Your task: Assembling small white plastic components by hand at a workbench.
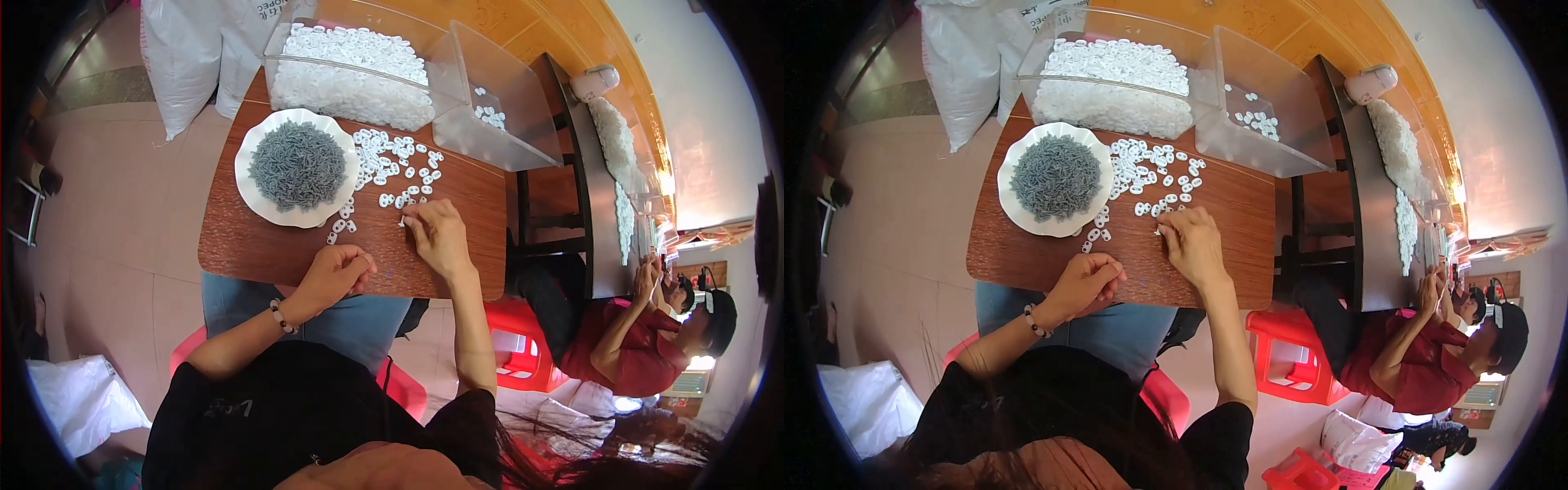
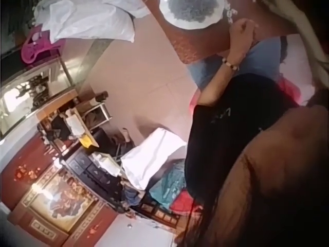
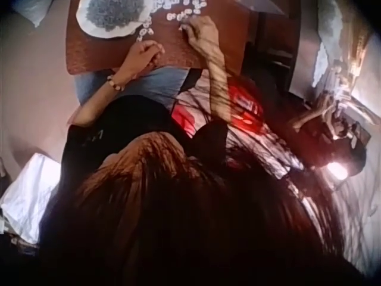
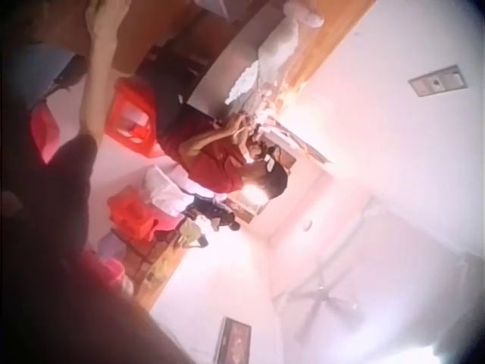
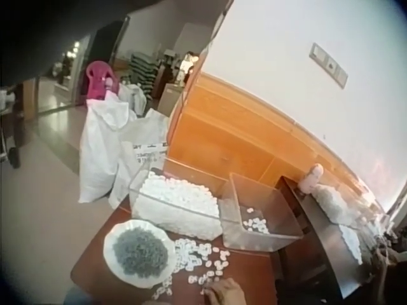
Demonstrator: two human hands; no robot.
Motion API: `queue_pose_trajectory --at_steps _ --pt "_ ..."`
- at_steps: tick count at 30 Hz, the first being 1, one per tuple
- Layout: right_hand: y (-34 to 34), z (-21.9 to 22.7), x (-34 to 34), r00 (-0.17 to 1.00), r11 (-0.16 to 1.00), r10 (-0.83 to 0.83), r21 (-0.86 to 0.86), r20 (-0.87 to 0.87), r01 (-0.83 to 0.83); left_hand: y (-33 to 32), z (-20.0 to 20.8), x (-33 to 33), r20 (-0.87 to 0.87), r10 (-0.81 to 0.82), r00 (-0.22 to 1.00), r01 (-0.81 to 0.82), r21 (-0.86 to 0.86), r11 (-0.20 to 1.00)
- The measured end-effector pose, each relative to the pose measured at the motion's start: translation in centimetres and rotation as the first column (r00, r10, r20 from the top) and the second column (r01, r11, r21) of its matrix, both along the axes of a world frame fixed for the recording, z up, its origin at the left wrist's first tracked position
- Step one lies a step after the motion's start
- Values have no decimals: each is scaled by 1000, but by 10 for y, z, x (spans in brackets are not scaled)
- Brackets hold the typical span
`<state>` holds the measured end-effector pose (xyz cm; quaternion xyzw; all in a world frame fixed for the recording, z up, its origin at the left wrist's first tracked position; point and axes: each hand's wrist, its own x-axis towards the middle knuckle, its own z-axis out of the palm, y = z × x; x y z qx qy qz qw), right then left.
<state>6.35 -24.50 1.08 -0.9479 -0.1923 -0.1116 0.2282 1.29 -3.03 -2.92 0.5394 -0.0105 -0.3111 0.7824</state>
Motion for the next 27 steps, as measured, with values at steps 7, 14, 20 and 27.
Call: queue_pose_trajectory --at_steps 7,14,20,27 --pt "9 1 8 1000 996 -18 -84 25 20 0 2 0 3 7 1000 -7 -8 1000" --pt "23 -5 24 1000 990 -19 -143 3 19 -1 -3 -3 12 31 999 -30 -40 999" --pt "29 -13 30 1000 991 -6 -135 -1 6 1 -5 -4 -4 44 999 -44 -58 997" --pt "36 -13 31 997 993 58 -106 40 -54 -2 -10 -4 20 38 999 -36 -69 997"
